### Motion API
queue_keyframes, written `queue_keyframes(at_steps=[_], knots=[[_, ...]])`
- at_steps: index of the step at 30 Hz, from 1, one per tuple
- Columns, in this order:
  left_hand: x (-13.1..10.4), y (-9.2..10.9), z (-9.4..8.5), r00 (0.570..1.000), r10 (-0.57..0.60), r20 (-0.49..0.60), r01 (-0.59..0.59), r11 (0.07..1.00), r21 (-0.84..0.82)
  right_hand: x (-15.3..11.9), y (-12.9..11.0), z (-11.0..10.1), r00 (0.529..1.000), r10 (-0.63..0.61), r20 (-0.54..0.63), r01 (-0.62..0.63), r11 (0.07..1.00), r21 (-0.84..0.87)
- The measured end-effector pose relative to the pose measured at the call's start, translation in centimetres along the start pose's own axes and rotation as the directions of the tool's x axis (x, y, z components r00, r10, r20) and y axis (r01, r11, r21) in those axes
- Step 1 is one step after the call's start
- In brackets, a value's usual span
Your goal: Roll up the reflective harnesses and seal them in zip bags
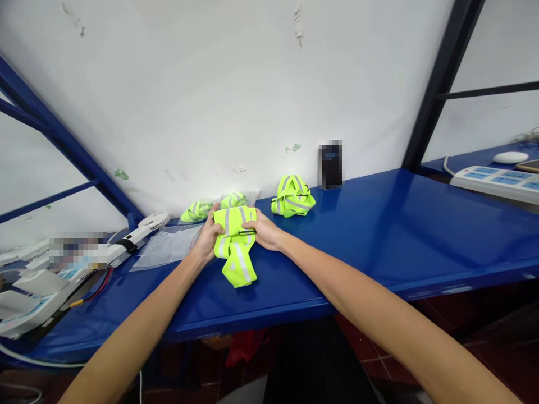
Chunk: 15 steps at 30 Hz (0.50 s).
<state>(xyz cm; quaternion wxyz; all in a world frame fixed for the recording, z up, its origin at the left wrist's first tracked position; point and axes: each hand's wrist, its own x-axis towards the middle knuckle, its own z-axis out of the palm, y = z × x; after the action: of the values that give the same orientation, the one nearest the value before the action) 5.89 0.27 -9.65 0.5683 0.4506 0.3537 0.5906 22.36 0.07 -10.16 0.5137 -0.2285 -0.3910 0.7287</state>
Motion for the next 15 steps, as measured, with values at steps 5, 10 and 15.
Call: queue_keyframes(at_steps=[5,10,15], knots=[[0.6,-0.8,-0.2,0.999,0.026,-0.022,-0.026,0.999,0.03,-0.2,-0.3,0.5,0.999,-0.024,0.021,0.025,0.998,-0.063],[0.8,-1.0,0.0,0.998,0.048,-0.037,-0.045,0.995,0.087,0.2,0.3,0.0,0.994,-0.099,-0.056,0.078,0.951,-0.299],[0.5,-0.9,0.4,0.993,0.098,-0.067,-0.086,0.984,0.154,0.5,0.7,-0.5,0.968,-0.221,-0.118,0.131,0.848,-0.513]])
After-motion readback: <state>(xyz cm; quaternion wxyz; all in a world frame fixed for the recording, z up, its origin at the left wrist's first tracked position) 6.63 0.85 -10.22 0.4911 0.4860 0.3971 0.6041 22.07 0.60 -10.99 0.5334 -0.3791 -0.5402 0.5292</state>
